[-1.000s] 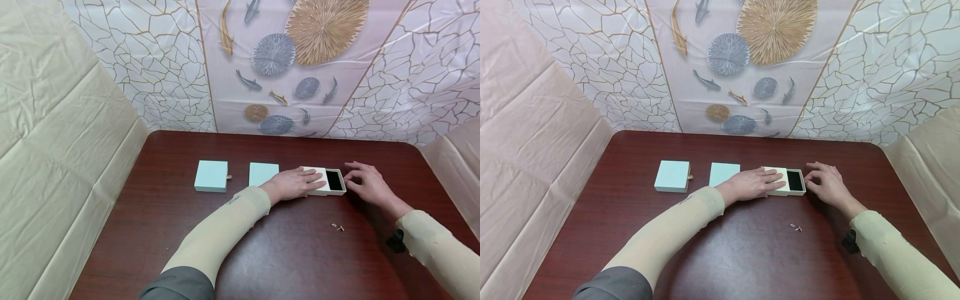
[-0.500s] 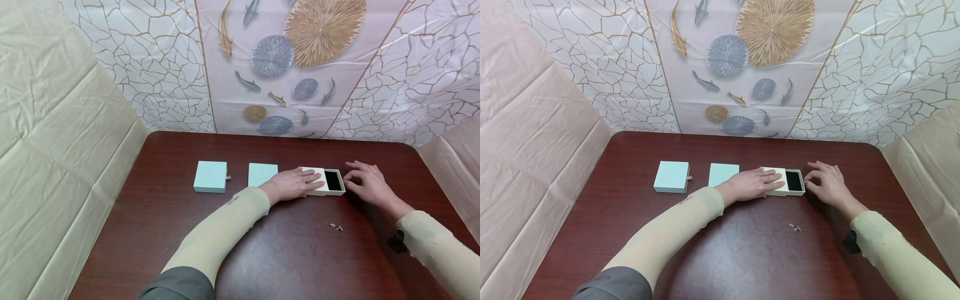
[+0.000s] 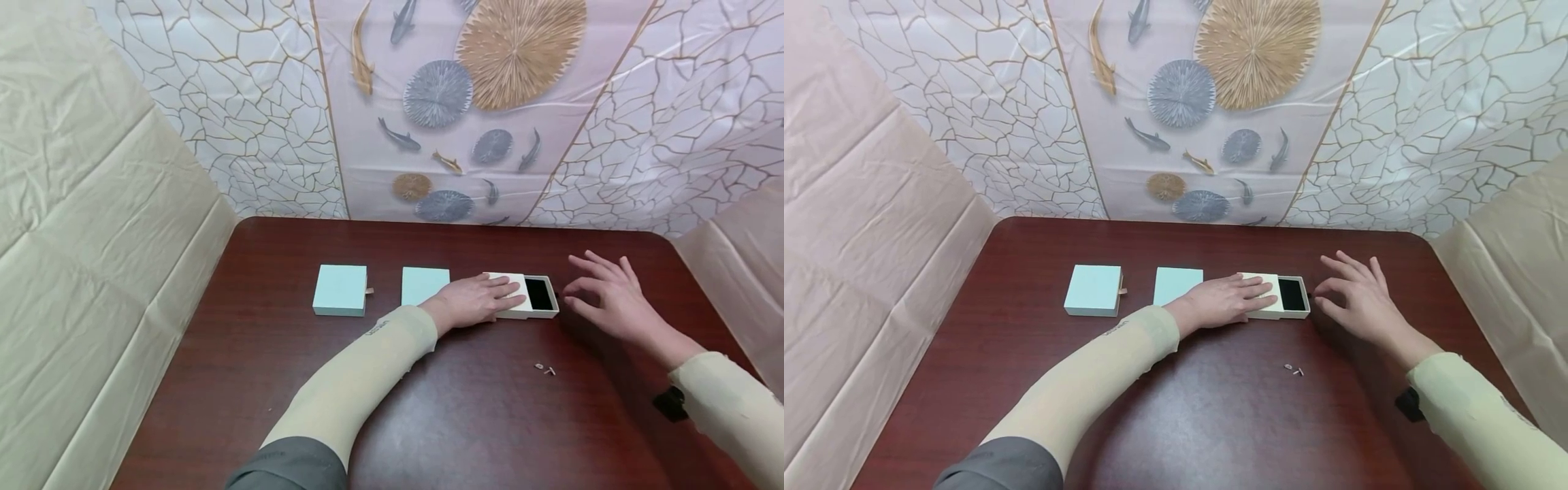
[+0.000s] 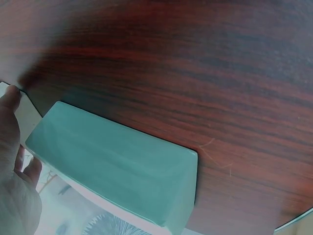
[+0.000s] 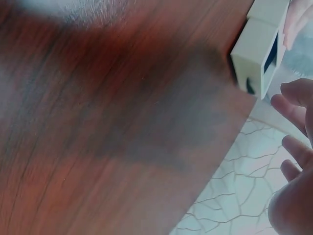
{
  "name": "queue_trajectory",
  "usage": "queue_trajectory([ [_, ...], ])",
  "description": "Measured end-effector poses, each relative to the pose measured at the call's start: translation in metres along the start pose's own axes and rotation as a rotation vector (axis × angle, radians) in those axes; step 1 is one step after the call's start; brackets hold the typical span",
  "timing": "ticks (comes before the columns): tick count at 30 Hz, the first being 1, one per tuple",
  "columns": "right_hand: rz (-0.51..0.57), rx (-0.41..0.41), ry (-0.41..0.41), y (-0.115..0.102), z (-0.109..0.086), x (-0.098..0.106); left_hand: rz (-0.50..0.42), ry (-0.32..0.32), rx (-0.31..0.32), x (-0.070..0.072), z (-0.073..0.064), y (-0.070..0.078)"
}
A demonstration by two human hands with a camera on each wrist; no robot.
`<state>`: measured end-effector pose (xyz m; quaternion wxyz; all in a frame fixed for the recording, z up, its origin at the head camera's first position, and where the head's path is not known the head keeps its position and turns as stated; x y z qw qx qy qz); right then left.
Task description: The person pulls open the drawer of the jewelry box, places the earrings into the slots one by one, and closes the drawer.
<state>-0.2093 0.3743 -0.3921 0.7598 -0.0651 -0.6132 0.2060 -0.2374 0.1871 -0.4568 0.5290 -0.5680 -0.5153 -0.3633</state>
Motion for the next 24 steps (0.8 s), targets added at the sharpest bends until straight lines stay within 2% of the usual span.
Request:
queue_trajectory([
  [8, 0.002, 0.1, 0.027, -0.026, -0.016, 0.008, -0.008, -0.006, -0.001, 0.001, -0.001, 0.0],
  [24, 0.044, 0.212, 0.069, -0.054, -0.055, -0.006, -0.024, -0.007, -0.003, -0.001, 0.001, -0.001],
])
Point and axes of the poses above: each hand's wrist, its own z-axis towards the middle knuckle, its own x-axis out of the back of the hand, y = z × x, the point moved 8 cm from there along z, towards the middle knuckle, and after that the axes turned 13 degrees about -x, right-handed, at the moved point
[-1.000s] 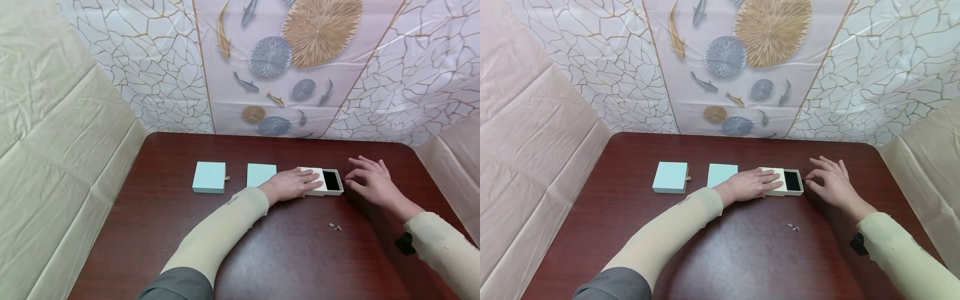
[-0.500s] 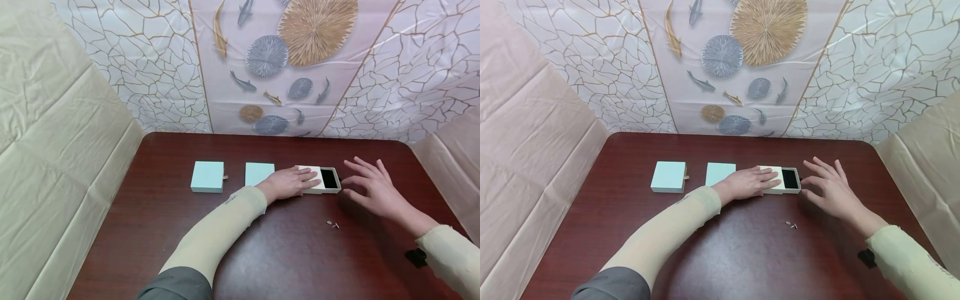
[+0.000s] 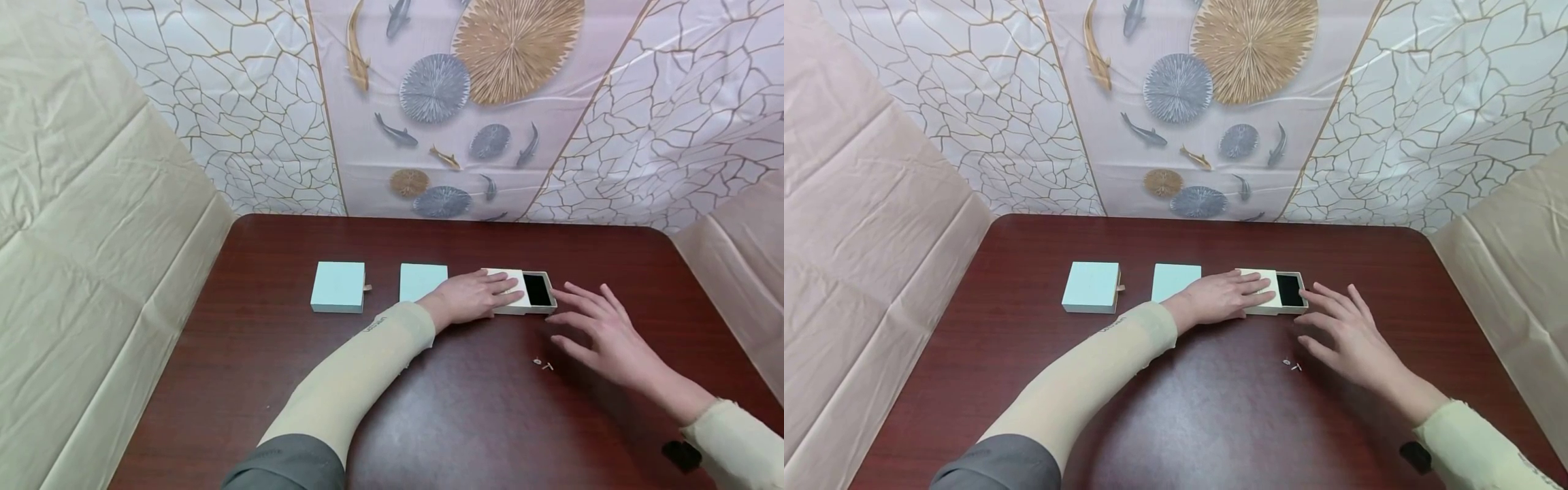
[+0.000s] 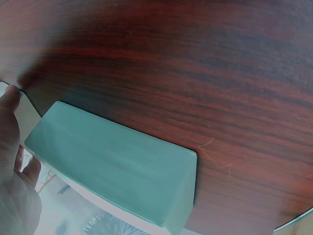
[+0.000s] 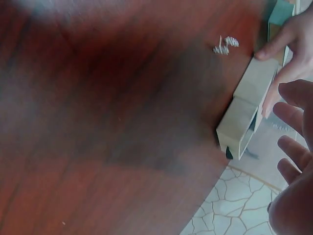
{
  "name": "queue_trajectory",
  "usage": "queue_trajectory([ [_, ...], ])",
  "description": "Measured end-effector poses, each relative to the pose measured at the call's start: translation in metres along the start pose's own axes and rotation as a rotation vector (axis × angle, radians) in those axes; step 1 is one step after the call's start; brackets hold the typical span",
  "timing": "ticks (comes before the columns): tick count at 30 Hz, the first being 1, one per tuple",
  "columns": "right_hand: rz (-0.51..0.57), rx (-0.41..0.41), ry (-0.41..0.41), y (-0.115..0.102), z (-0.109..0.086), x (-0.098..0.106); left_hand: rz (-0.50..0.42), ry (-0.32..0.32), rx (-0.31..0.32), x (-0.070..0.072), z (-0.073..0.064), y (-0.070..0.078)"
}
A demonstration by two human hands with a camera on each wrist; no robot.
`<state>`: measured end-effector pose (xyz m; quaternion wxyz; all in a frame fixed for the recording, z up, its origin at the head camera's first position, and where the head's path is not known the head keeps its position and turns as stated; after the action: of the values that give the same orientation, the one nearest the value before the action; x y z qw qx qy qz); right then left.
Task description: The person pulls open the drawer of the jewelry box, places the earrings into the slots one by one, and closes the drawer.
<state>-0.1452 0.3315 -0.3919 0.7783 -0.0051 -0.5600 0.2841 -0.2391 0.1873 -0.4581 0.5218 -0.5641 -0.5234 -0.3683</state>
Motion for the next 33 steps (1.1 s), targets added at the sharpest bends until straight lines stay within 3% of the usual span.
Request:
queue_trajectory([
  [12, -0.038, 0.12, 0.041, -0.021, -0.02, -0.015, 0.001, 0.001, -0.002, -0.001, 0.0, 0.0],
  [23, -0.102, 0.149, 0.022, -0.03, -0.024, -0.028, 0.013, -0.019, 0.003, -0.002, 0.0, -0.001],
  [33, -0.087, 0.181, 0.029, -0.03, -0.023, -0.036, 0.018, -0.022, 0.005, -0.001, 0.0, 0.0],
])
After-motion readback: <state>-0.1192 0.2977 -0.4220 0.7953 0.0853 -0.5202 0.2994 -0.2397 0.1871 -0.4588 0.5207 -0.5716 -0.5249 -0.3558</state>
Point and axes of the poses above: each hand's wrist, its own z-axis towards the middle knuckle, its own x-axis out of the back of the hand, y = z × x, the point moved 8 cm from there along z, towards the middle knuckle, and after that the axes turned 13 degrees about -x, right-handed, at the moved point
